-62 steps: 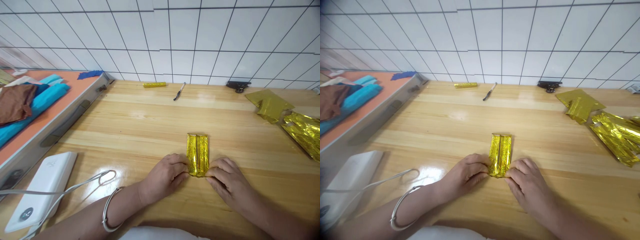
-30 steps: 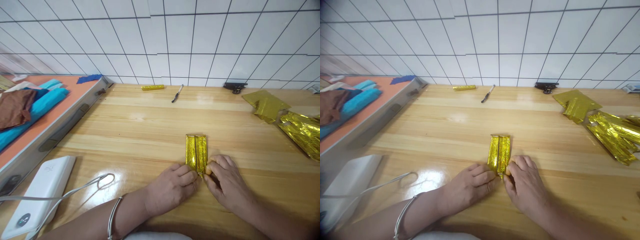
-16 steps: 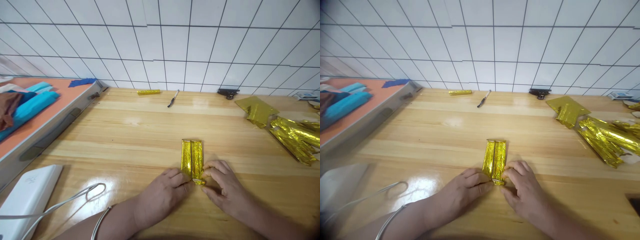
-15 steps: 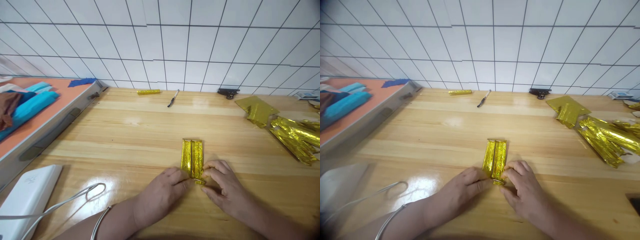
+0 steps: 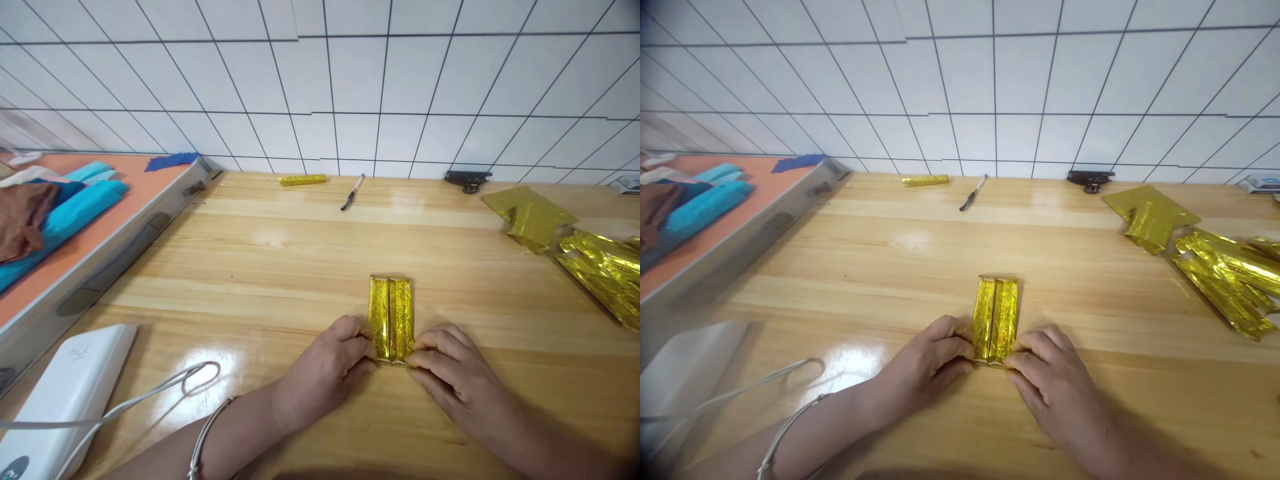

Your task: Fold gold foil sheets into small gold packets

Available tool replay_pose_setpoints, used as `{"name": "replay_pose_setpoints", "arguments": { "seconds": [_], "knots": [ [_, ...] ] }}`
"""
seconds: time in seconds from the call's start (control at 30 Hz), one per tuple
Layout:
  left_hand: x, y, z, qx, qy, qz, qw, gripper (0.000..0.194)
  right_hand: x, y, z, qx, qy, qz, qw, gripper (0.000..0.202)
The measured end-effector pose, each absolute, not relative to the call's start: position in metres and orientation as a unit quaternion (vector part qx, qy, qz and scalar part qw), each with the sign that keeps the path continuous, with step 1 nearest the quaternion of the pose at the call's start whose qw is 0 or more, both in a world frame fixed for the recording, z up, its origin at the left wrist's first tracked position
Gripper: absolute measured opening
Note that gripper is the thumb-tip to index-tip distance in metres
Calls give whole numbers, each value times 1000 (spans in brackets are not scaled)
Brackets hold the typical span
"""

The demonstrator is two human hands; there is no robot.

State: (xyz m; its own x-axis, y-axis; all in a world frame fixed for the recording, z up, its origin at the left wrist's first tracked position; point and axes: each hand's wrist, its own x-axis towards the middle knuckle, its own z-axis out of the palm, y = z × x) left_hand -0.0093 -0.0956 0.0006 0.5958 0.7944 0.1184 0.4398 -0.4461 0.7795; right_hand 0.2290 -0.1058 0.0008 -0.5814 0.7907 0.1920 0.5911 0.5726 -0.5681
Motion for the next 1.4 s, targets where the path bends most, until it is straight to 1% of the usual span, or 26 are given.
{"name": "replay_pose_setpoints", "arguments": {
  "seconds": [0.27, 0.4, 0.5, 0.63, 0.73, 1.0, 1.13, 1.27, 1.4],
  "knots": [
    [-4, -94, 1, 812, 403, 234, 351, 11, 227, -100, -4, -417, -841, 235, 253, 14],
    [-2, -94, 3, 823, 411, 226, 321, 13, 224, -97, -2, -421, -840, 225, 258, 15],
    [0, -96, 2, 826, 424, 223, 298, 12, 223, -96, -1, -421, -841, 220, 258, 15],
    [4, -97, 1, 823, 444, 220, 278, 6, 223, -97, -3, -428, -841, 221, 246, 13],
    [4, -96, 2, 819, 449, 228, 275, 5, 223, -98, -3, -434, -842, 221, 234, 13],
    [-8, -91, 0, 832, 381, 231, 331, 6, 224, -102, 9, -431, -850, 236, 192, 11],
    [-8, -91, -3, 842, 356, 260, 311, 10, 219, -107, 12, -417, -863, 213, 188, 17],
    [-9, -92, -4, 847, 360, 259, 292, 11, 210, -110, 13, -397, -884, 192, 157, 23],
    [-11, -91, -4, 844, 361, 255, 305, 11, 201, -108, 12, -383, -888, 192, 165, 14]
  ]
}}
